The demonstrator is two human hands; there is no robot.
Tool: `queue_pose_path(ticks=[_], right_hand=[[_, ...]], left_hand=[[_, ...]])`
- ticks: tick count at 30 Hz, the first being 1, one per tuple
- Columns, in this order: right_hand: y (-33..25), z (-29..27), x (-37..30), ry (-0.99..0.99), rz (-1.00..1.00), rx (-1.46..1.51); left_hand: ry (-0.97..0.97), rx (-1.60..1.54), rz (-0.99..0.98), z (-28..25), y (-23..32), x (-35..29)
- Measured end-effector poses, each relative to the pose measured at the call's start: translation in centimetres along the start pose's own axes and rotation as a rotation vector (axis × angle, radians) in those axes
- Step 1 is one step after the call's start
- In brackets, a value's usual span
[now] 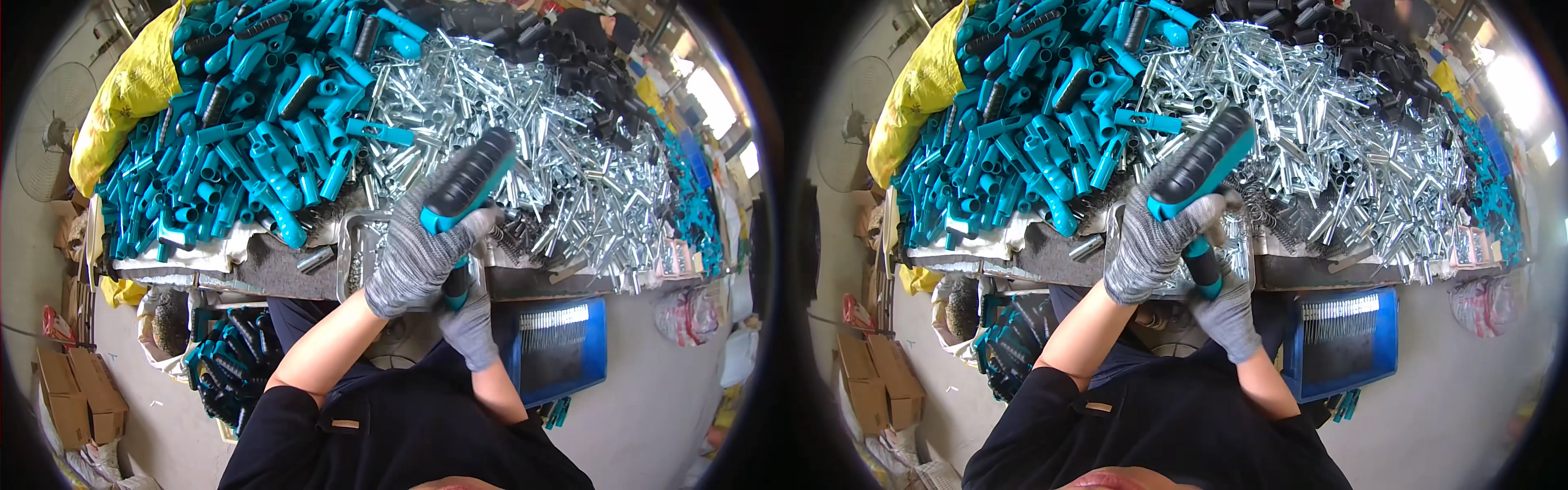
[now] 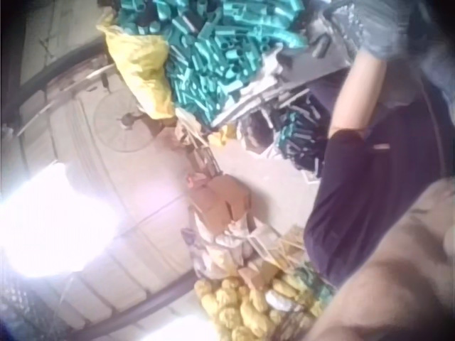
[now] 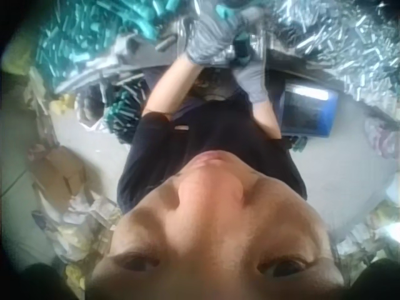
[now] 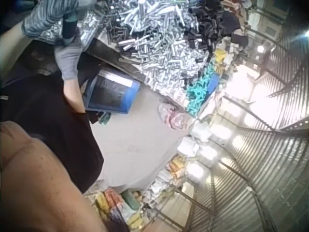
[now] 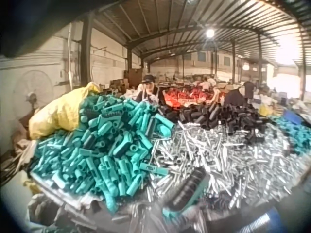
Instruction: Assembling teal plastic components with small metal screws at a manual workstation.
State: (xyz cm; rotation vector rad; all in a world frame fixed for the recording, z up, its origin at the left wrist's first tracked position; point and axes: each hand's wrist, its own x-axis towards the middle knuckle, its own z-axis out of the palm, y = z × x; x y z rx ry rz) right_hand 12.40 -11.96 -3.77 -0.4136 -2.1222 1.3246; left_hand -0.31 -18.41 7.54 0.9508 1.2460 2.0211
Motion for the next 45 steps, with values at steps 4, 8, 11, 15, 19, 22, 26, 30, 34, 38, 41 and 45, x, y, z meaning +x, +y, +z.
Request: queue_pose_path(ticks=[4,8,11,15,19,22,26,30,34,38,41,45], right_hand=[[-2.9,-1.2,-0.7,-0.582,0.612,0.69],[-0.8,-0.5,-1.0,-0.654,0.599,0.768],[0.6,0.1,-1.6,-0.289,0.24,0.211],[-0.2,0.2,-1.5,-0.256,0.232,-0.07],[-0.8,-1.1,-0.9,-0.354,0.322,0.088],[0.4,-2.8,-0.3,-0.143,0.513,0.361],[0.9,-3.1,0.1,-0.016,0.501,0.551],[1.2,-1.3,-0.8,-0.069,0.405,0.517],[0.0,-1.5,-0.9,-0.137,0.477,0.571],[0.0,-1.8,-0.9,-0.13,0.481,0.58],[0.0,-1.8,-0.8,-0.109,0.481,0.623],[0.2,-1.7,-0.8,-0.107,0.486,0.625]], left_hand=[[-0.296,-0.432,-0.267,-1.7,-0.8,0.4],[-0.144,-0.325,-0.195,-1.3,-1.4,-0.1],[0.002,-0.184,-0.182,-1.1,-0.4,-1.2],[0.104,-0.155,-0.129,-2.1,-0.5,-2.9],[0.095,0.367,0.087,-7.1,-2.8,-3.5],[0.587,0.737,-0.014,-11.8,-1.6,-2.8],[0.967,1.583,-0.489,-19.0,0.4,-1.4],[1.009,1.771,-0.321,-22.5,-1.8,-1.1],[0.969,1.747,-0.193,-23.2,-3.2,-0.6],[0.99,1.725,-0.129,-24.5,-4.1,-0.4],[0.971,1.694,-0.048,-25.2,-4.4,-0.4],[0.969,1.651,0.063,-25.8,-4.1,-0.2]])
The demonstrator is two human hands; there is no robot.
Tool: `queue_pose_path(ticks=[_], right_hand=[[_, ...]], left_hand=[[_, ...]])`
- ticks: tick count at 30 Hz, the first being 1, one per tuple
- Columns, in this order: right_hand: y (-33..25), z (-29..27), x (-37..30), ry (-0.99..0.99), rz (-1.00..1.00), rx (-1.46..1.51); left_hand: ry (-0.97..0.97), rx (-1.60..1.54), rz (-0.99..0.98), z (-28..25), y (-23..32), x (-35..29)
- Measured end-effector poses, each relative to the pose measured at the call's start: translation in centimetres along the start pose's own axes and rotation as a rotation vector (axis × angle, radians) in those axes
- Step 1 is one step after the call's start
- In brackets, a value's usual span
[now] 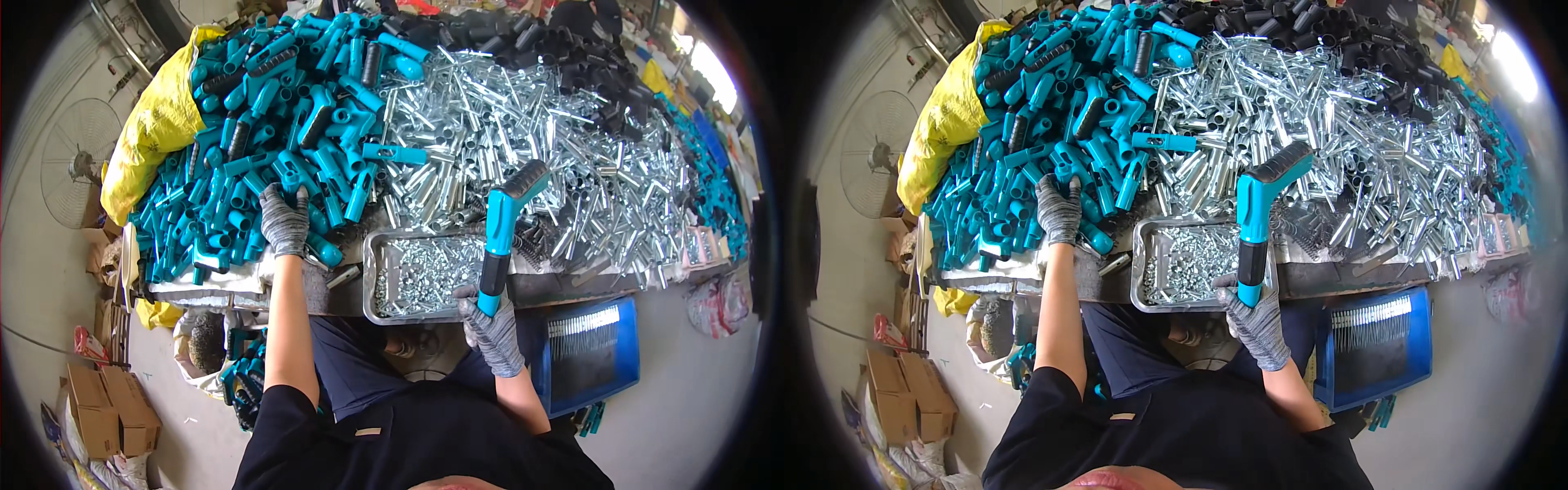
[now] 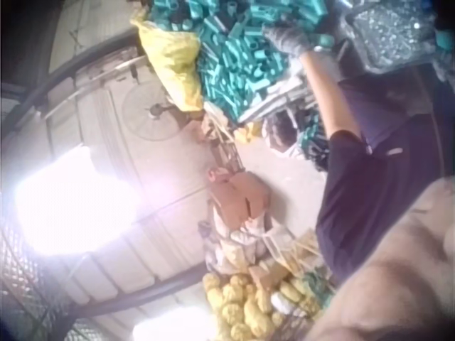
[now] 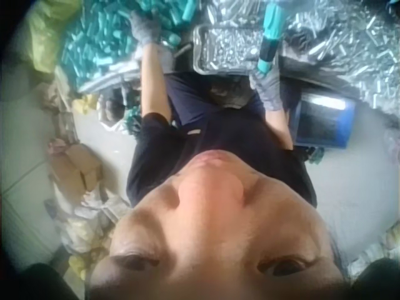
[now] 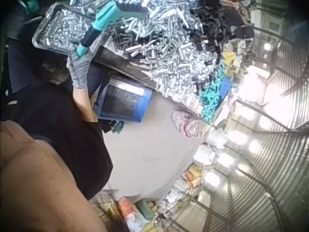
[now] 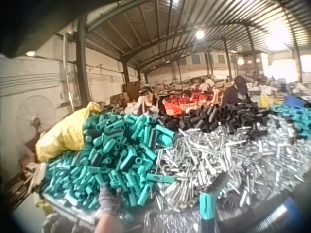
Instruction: Assembling teal plastic components with small metal screws at a manual workstation.
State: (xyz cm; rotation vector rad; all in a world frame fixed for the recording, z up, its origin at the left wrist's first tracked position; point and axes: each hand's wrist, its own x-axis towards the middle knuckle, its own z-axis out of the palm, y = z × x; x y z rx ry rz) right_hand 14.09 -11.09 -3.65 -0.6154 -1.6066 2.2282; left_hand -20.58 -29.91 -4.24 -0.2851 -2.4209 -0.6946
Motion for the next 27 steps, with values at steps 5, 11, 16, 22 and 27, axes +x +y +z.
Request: queue_pose_path(ticks=[5,11,16,22,27], right_hand=[[0.3,-0.4,-0.1,0.045,-0.026,0.001],[0.7,-1.0,0.4,0.014,0.027,0.029],[0.9,-0.2,0.1,-0.002,0.024,0.008],[1.9,0.1,-0.6,-0.009,0.014,-0.08],[1.2,-0.3,-0.9,0.036,0.107,-0.023]], left_hand=[[0.016,0.036,0.147,-2.1,1.1,0.4],[0.239,-0.213,0.422,-5.5,7.3,3.0],[0.126,-0.511,0.543,-2.6,17.4,3.1],[0.028,-0.528,0.443,3.0,25.9,4.2],[-0.031,-0.571,0.427,2.0,26.8,1.5]])
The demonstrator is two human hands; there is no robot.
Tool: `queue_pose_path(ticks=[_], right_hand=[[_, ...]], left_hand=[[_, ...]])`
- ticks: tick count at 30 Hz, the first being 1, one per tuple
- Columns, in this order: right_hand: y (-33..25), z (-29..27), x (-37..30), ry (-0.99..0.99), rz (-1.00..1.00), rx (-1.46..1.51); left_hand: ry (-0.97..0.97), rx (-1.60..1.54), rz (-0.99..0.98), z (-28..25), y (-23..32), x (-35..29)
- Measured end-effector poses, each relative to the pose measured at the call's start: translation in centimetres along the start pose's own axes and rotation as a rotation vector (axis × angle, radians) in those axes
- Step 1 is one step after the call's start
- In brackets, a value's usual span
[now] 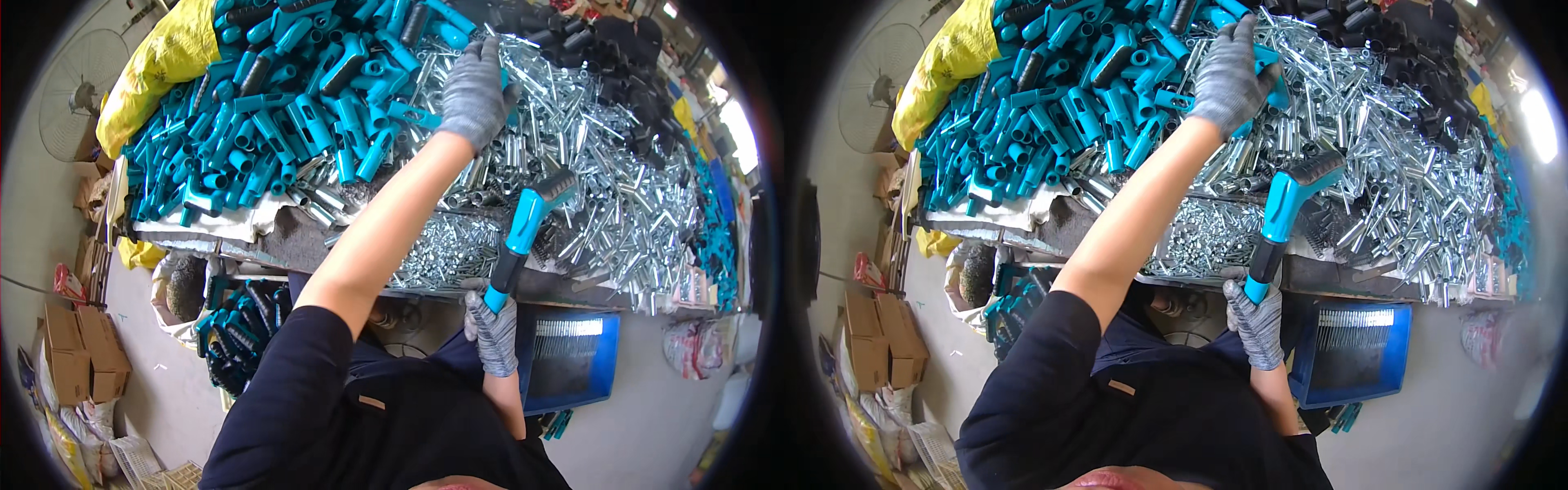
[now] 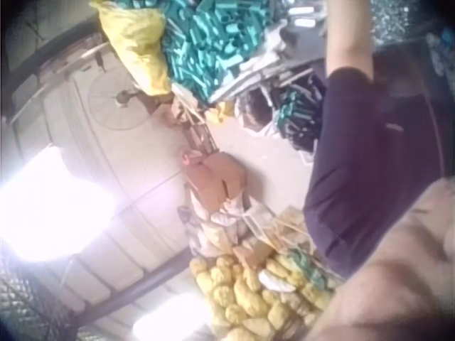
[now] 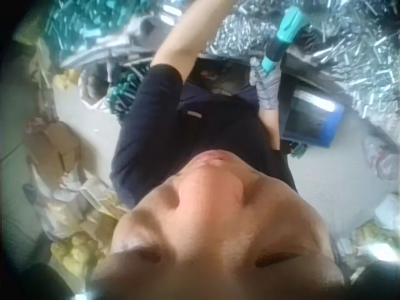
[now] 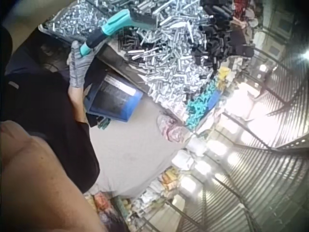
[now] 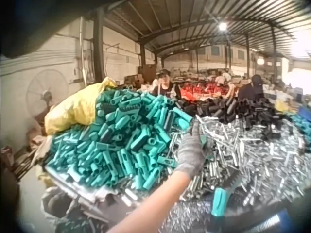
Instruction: Assembling teal plastic components with small metal screws at a manual workstation.
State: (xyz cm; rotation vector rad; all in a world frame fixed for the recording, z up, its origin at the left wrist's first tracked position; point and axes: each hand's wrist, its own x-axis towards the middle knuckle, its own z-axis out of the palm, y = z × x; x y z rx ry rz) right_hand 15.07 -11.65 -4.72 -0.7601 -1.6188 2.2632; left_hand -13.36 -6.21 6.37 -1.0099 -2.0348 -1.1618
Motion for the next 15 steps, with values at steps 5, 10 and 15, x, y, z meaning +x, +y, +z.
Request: queue_pose_path(ticks=[5,10,15], right_hand=[[-0.1,-0.3,0.8,-0.007,-0.032,0.046],[0.0,-0.7,1.9,0.021,-0.03,0.097],[-0.2,0.1,1.8,-0.014,-0.053,0.127]], left_hand=[[0.074,0.061,-0.002,-8.2,-6.4,-5.9],[-0.394,0.483,-0.393,-16.9,-14.9,-9.8],[-0.906,0.892,-0.282,-17.1,-18.1,-11.8]])
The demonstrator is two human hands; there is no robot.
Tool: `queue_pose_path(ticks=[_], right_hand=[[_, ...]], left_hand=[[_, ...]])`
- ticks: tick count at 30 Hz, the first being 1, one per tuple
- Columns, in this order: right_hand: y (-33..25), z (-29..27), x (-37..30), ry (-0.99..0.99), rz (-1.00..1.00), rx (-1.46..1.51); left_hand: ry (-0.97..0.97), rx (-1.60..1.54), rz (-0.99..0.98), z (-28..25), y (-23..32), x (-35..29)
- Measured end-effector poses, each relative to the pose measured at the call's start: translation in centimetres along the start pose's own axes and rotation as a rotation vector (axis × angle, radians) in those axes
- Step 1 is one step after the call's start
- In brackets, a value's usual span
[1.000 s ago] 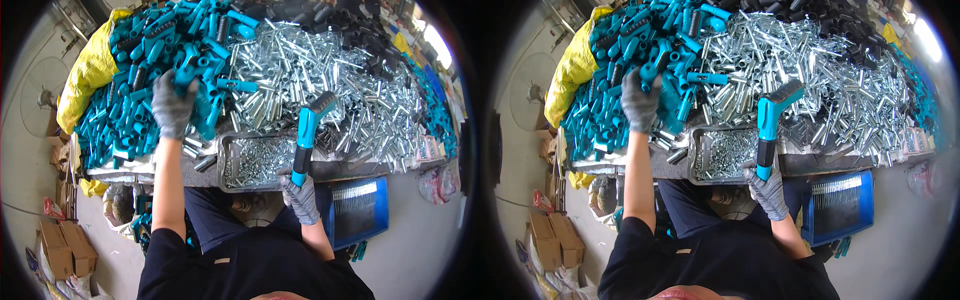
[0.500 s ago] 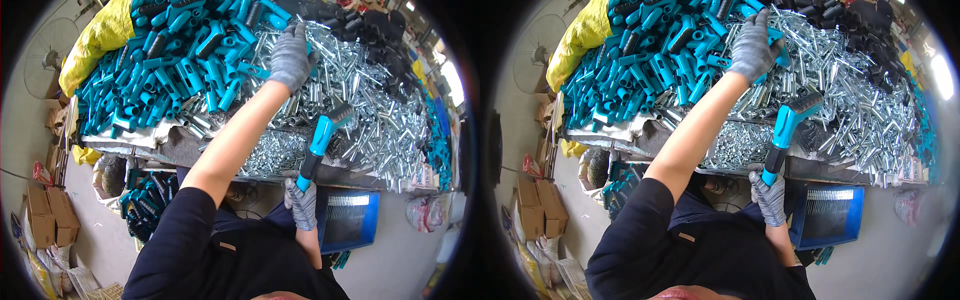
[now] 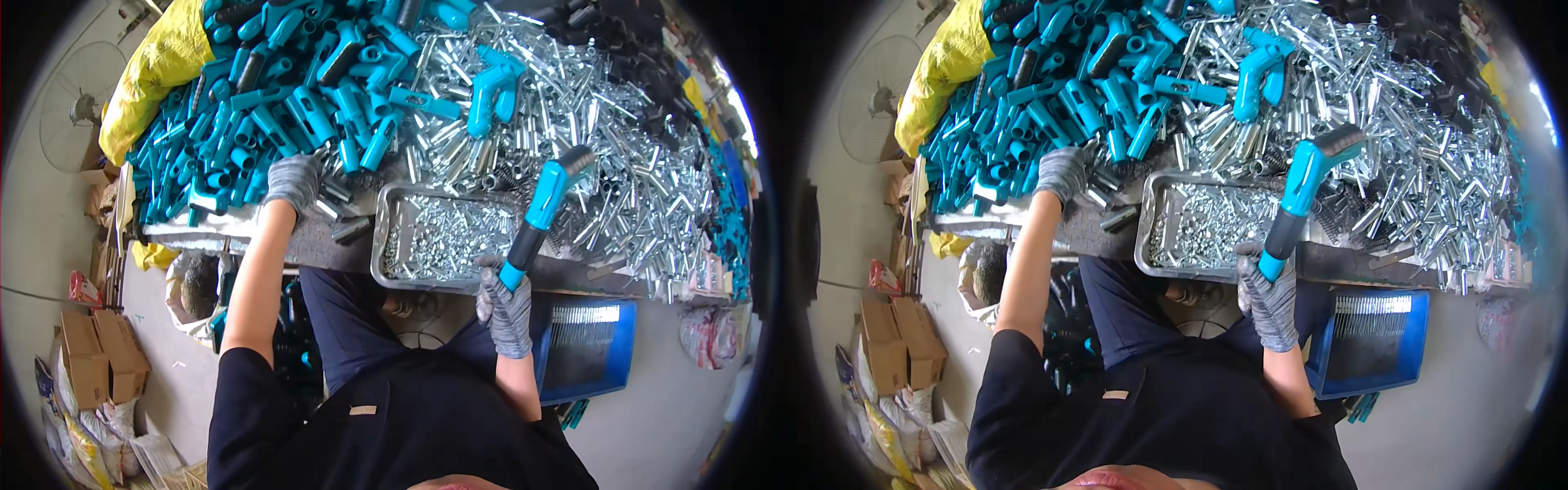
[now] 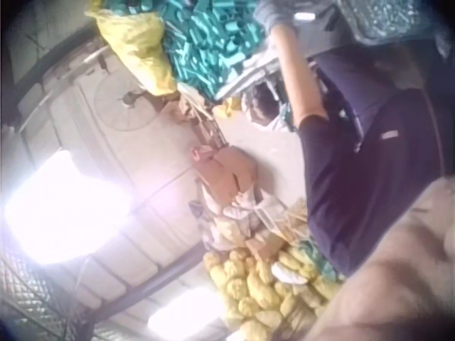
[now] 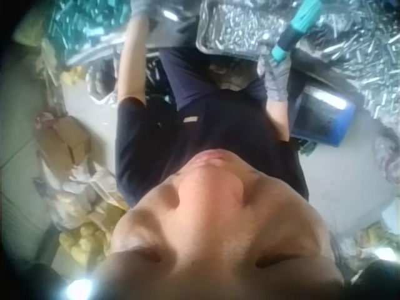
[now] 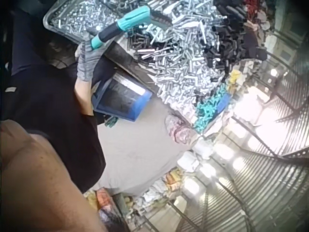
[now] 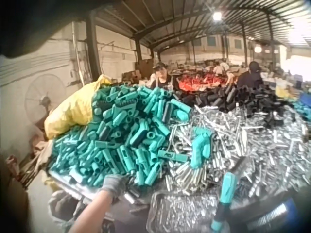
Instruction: Assembling teal plastic components with small metal screws at a manual workstation.
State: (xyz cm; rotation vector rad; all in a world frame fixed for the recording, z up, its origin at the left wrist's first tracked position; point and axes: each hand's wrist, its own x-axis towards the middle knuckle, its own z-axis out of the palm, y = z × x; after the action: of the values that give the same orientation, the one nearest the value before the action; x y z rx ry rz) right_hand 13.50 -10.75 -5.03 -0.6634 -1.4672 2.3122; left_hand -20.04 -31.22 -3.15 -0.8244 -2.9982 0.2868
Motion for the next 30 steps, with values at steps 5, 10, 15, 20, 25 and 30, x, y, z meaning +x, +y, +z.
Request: queue_pose_path(ticks=[5,10,15,20,25,30], right_hand=[[0.1,0.8,-0.2,-0.023,0.008,-0.023],[-0.2,0.6,-0.7,-0.008,-0.018,-0.021],[-0.7,0.4,-0.7,-0.022,0.003,0.011],[-0.6,0.2,-1.0,-0.022,-0.01,0.056],[-0.7,-0.3,-1.6,-0.025,-0.01,0.074],[-0.8,-0.6,-1.8,-0.014,-0.016,0.083]], left_hand=[[-0.132,0.213,0.05,1.0,1.4,2.0],[-0.146,0.41,0.293,0.1,1.6,2.8],[-0.093,0.483,0.547,-0.3,0.7,2.6],[-0.07,0.543,0.646,-0.3,0.2,2.6],[-0.008,0.502,0.565,0.1,-0.2,2.4],[-0.163,0.546,0.54,-0.3,0.3,3.0]])
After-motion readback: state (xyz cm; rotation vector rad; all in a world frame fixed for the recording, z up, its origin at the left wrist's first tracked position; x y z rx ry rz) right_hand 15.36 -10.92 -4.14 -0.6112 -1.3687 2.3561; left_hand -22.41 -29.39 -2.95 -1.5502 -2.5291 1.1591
